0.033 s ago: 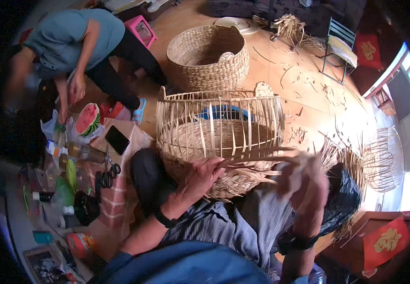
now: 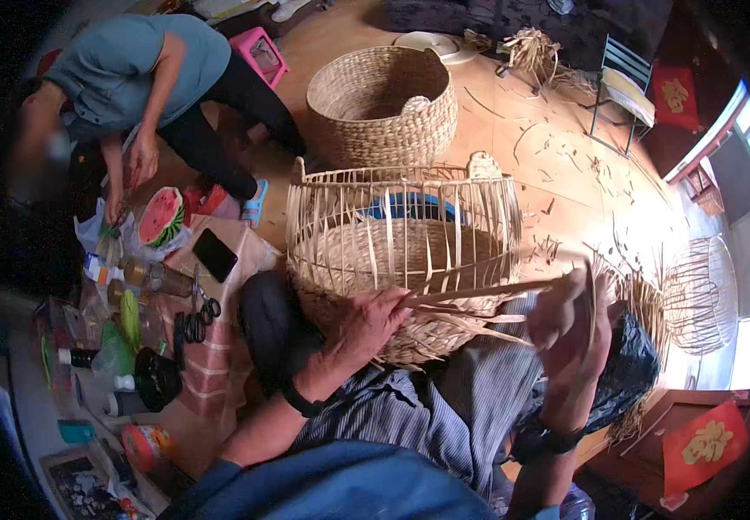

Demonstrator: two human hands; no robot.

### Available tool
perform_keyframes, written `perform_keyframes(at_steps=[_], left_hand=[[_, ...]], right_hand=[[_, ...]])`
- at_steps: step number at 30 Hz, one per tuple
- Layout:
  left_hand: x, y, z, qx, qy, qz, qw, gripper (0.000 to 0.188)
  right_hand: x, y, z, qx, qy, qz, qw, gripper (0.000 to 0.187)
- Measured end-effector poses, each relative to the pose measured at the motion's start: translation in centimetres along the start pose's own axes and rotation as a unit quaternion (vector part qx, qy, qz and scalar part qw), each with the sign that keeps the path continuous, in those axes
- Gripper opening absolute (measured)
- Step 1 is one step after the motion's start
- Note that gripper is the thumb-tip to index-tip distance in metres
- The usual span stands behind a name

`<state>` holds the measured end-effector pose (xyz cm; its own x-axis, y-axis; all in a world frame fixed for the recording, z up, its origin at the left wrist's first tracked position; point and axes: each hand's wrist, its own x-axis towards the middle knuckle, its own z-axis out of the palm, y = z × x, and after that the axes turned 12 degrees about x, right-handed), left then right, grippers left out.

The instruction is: Weaving a large bamboo or wicker basket by hand.

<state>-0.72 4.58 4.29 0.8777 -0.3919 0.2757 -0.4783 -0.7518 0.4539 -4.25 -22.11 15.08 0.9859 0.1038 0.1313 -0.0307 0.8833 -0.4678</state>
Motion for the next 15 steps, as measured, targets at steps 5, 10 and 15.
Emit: perform_keyframes(at_steps=[5, 10, 15], left_hand=[[0.5, -0.2, 0.5, -0.004, -0.027, -0.03, 0.999, 0.021], [0.9, -0.7, 0.3, -0.035, -0.063, -0.031, 0.997, 0.02], [1.1, -0.2, -0.4, 0.003, -0.098, -0.046, 0.994, 0.02]], right_hand=[[0.9, 3.9, -3.9, -0.475, 0.055, 0.068, 0.875, 0.016], [3.5, 9.2, -4.5, -0.651, -0.108, -0.002, 0.751, 0.033], [5.3, 10.2, -5.2, -0.355, 0.076, 0.088, 0.928, 0.029]])
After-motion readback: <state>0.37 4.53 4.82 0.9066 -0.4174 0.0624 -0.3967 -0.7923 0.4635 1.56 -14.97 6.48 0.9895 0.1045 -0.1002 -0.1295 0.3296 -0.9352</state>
